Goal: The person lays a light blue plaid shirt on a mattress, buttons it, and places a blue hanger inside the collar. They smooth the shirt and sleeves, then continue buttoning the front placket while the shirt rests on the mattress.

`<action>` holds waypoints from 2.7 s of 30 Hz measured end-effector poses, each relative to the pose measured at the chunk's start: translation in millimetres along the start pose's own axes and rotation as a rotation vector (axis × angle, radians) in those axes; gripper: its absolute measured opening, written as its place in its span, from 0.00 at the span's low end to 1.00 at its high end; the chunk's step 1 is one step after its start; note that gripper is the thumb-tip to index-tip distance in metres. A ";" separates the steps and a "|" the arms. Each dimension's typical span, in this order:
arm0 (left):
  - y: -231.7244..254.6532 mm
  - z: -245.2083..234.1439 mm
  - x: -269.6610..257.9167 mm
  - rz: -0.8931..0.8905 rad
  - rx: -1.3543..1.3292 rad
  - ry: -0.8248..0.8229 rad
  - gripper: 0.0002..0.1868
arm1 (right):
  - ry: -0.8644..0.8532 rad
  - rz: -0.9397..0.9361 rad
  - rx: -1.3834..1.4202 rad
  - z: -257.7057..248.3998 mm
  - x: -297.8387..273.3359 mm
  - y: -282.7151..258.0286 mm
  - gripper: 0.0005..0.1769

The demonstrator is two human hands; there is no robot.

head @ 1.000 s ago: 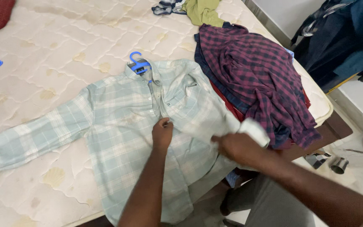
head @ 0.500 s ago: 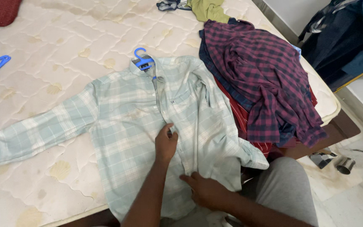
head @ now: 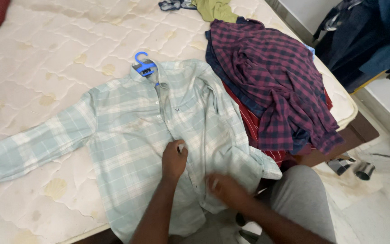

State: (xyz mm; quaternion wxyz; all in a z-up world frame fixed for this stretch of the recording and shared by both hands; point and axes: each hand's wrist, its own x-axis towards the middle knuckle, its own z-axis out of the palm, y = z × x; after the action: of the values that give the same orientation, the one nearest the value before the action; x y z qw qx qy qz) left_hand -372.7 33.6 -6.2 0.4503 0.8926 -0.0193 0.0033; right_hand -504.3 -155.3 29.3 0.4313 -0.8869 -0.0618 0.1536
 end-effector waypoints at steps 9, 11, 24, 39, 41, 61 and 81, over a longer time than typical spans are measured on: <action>-9.8 4.8 5.9 -0.032 -0.059 0.029 0.14 | 0.316 0.220 -0.332 -101.3 15.7 2.5 0.26; -10.8 5.7 5.3 -0.070 -0.040 0.014 0.14 | 0.257 0.244 -0.435 -99.0 11.4 6.4 0.24; -6.7 -5.0 14.8 -0.030 -0.087 -0.013 0.10 | -0.278 0.549 -0.597 -149.0 -0.2 42.8 0.25; 9.6 -41.8 137.3 0.187 0.071 0.383 0.05 | 0.358 -0.115 0.151 -59.1 268.9 -27.4 0.12; -8.1 -45.8 166.7 0.238 0.142 0.427 0.08 | 0.419 -0.157 0.165 -51.7 310.1 -32.9 0.14; -64.5 -13.8 250.1 0.272 0.213 0.452 0.11 | 0.153 -0.066 0.855 -2.4 433.5 14.1 0.06; -76.5 -8.5 250.3 0.315 0.005 0.493 0.02 | 0.040 0.044 0.965 4.6 440.3 33.3 0.07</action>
State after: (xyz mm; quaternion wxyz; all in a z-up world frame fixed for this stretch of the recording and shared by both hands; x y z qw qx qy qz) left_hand -119.7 78.0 -56.8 0.4333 0.8520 -0.0476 0.2898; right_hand -90.4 -65.9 -96.0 0.7914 -0.5893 0.0438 0.1567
